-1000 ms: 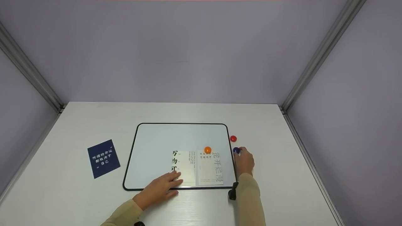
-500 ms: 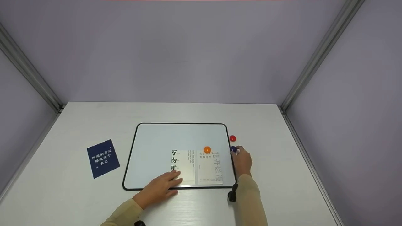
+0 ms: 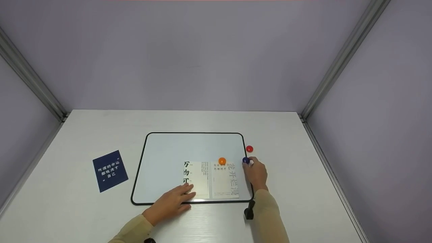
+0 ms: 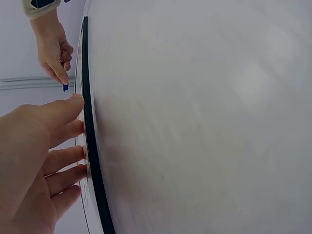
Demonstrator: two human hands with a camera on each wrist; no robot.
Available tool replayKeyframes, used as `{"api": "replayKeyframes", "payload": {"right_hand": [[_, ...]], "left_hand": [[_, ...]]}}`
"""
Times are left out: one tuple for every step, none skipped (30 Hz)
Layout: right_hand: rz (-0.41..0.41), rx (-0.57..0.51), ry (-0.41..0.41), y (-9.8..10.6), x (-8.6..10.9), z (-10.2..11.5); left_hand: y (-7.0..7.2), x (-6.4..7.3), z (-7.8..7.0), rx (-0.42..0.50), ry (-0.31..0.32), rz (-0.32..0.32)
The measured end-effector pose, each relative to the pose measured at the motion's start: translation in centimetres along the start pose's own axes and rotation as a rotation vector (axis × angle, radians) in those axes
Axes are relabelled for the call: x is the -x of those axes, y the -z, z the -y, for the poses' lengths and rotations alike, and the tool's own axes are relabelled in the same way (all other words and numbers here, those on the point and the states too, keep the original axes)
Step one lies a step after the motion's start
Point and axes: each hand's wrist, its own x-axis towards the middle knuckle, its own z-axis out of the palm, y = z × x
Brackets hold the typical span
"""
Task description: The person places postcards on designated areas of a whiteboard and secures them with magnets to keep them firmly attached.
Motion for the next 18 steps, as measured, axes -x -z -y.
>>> {"api": "replayKeyframes", "payload": {"right_hand": [[-0.007, 0.0, 0.017, -0.1, 0.1, 0.1], [-0.01, 0.003, 0.03, -0.2, 0.1, 0.3], [-0.013, 0.007, 0.041, -0.3, 0.1, 0.4], [-0.014, 0.011, 0.052, -0.4, 0.2, 0.6], [-0.014, 0.017, 0.059, -0.5, 0.3, 0.8], [-0.011, 0.019, 0.065, -0.6, 0.4, 1.1], [-0.003, 0.018, 0.065, -0.7, 0.5, 1.3], [0.008, 0.02, 0.059, -0.8, 0.6, 1.6], [0.018, 0.019, 0.058, -0.9, 0.7, 1.8], [0.026, 0.016, 0.053, -1.0, 0.8, 2.0], [0.033, 0.014, 0.05, -1.1, 0.8, 2.2], [0.039, 0.011, 0.049, -1.1, 0.9, 2.3], [0.044, 0.008, 0.047, -1.2, 0.9, 2.4], [0.047, 0.009, 0.049, -1.3, 1.0, 2.5], [0.05, 0.01, 0.05, -1.3, 1.0, 2.6], [0.053, 0.01, 0.049, -1.4, 1.0, 2.7], [0.056, 0.011, 0.052, -1.5, 1.0, 2.8], [0.06, 0.012, 0.055, -1.5, 1.0, 2.9]], "left_hand": [[0.0, 0.0, 0.0, -0.004, -0.002, -0.002], [0.1, 0.1, -0.1, -0.008, -0.003, -0.004], [0.1, 0.1, -0.1, -0.012, -0.004, -0.006], [0.1, 0.1, -0.1, -0.019, -0.006, -0.01], [0.1, 0.1, -0.1, -0.024, -0.007, -0.012], [0.1, 0.2, -0.1, -0.028, -0.01, -0.019], [0.1, 0.2, -0.2, -0.035, -0.013, -0.024], [0.0, 0.1, -0.1, -0.036, -0.012, -0.023], [0.0, 0.1, -0.1, -0.034, -0.01, -0.021], [0.0, 0.1, -0.1, -0.034, -0.012, -0.023], [0.0, 0.1, -0.1, -0.031, -0.011, -0.021], [-0.1, 0.1, -0.1, -0.03, -0.012, -0.02], [-0.1, 0.2, -0.1, -0.028, -0.011, -0.017], [-0.1, 0.2, -0.1, -0.026, -0.011, -0.017], [-0.1, 0.2, -0.1, -0.026, -0.013, -0.016], [-0.1, 0.2, -0.1, -0.028, -0.015, -0.016], [-0.1, 0.2, -0.1, -0.026, -0.012, -0.012], [-0.1, 0.2, -0.1, -0.027, -0.011, -0.014]]}}
